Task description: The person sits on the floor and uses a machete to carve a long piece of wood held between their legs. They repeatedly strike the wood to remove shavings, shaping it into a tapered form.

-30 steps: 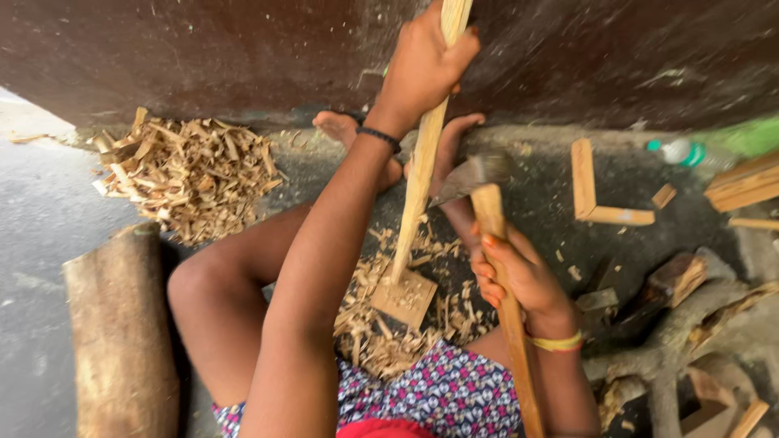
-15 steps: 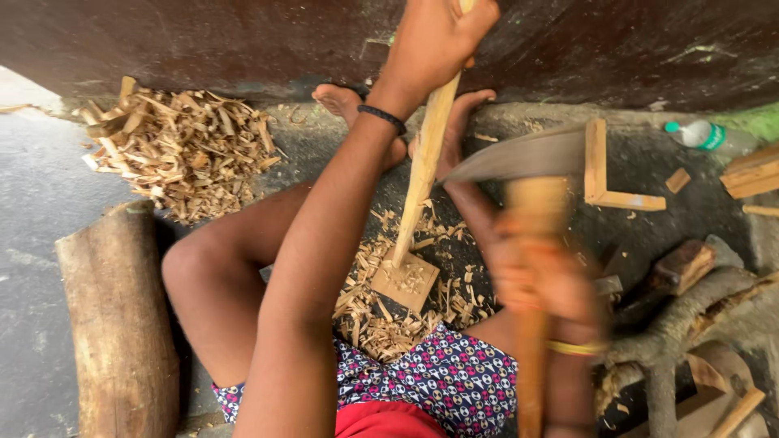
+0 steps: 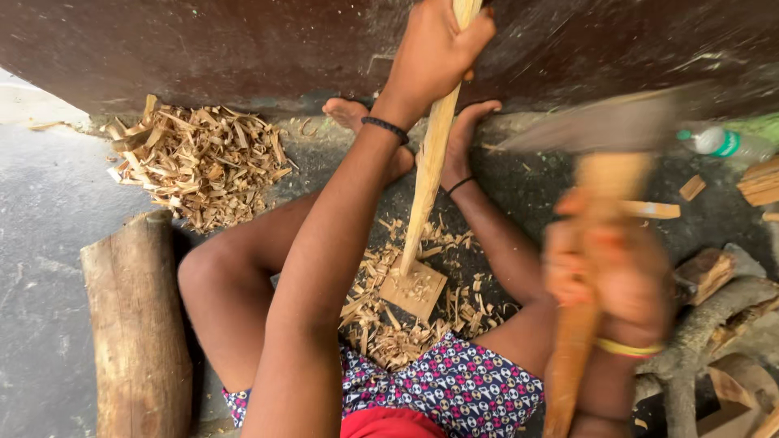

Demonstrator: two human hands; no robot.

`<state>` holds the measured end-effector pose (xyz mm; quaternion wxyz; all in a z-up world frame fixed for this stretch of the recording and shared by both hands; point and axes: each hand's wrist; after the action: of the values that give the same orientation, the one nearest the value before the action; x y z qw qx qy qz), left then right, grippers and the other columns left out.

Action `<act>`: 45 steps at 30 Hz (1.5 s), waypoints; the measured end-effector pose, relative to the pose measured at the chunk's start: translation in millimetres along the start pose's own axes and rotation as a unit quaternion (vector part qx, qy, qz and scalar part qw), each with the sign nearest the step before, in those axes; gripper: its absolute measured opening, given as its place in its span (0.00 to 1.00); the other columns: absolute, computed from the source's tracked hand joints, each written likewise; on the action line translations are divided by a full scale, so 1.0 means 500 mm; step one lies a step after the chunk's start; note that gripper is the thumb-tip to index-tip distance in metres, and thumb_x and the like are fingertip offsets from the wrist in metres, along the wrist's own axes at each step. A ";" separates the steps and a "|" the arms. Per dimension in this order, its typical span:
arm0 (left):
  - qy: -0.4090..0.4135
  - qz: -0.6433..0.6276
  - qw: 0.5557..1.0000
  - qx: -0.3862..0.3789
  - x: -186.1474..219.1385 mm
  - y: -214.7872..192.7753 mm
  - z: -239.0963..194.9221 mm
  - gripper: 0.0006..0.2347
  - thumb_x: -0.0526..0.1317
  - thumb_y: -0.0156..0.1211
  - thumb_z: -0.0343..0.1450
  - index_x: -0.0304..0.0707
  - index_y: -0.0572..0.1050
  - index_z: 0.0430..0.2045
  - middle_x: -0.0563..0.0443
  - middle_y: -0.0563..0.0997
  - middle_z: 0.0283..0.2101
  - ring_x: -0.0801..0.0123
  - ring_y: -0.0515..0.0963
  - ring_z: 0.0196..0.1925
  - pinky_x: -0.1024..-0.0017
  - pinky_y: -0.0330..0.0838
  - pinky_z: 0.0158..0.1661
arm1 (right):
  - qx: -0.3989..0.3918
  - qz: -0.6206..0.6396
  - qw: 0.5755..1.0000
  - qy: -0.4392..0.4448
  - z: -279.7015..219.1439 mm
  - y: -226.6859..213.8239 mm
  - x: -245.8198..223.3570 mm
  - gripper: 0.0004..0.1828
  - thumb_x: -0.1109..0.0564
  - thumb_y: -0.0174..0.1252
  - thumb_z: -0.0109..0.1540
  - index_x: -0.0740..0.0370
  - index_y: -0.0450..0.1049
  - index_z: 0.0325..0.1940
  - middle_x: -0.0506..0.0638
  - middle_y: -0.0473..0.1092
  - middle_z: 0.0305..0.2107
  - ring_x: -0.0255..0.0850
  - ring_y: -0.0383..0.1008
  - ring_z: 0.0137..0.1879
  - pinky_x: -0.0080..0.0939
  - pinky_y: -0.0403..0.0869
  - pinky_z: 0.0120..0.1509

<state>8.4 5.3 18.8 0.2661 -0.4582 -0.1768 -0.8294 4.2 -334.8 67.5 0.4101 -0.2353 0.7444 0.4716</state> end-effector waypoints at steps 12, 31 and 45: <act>0.010 -0.025 1.000 -0.013 -0.016 0.003 0.005 0.07 0.37 0.59 0.71 0.28 0.75 0.32 0.54 0.78 0.21 0.74 0.81 0.18 0.73 0.76 0.20 | 0.051 -0.047 0.982 0.178 0.083 -0.012 0.193 0.16 0.45 0.48 0.70 0.58 0.64 0.54 0.45 0.60 0.20 0.31 0.57 0.17 0.31 0.63 0.19; 0.001 0.061 0.998 -0.017 -0.071 0.013 0.005 0.14 0.45 0.62 0.73 0.32 0.77 0.24 0.56 0.78 0.16 0.77 0.85 0.19 0.74 0.77 0.21 | -0.025 0.062 0.996 -0.059 -0.078 -0.041 -0.016 0.26 0.44 0.55 0.66 0.61 0.65 0.62 0.52 0.63 0.22 0.40 0.65 0.18 0.45 0.70 0.25; -0.011 -0.002 1.000 -0.002 -0.022 0.008 0.014 0.10 0.41 0.58 0.69 0.30 0.77 0.27 0.54 0.78 0.18 0.73 0.81 0.16 0.73 0.76 0.19 | 0.154 -0.124 0.978 0.064 0.033 -0.042 0.113 0.20 0.45 0.53 0.68 0.58 0.66 0.59 0.45 0.60 0.25 0.30 0.58 0.23 0.31 0.62 0.23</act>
<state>20.5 8.8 13.4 0.2615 -0.4672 -0.1787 -0.8255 -5.0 -327.5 6.1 0.4477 -0.2893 0.7981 0.2808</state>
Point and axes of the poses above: each hand's wrist, its own z-axis towards the middle knuckle, its own y-axis out of the palm, x = y × z
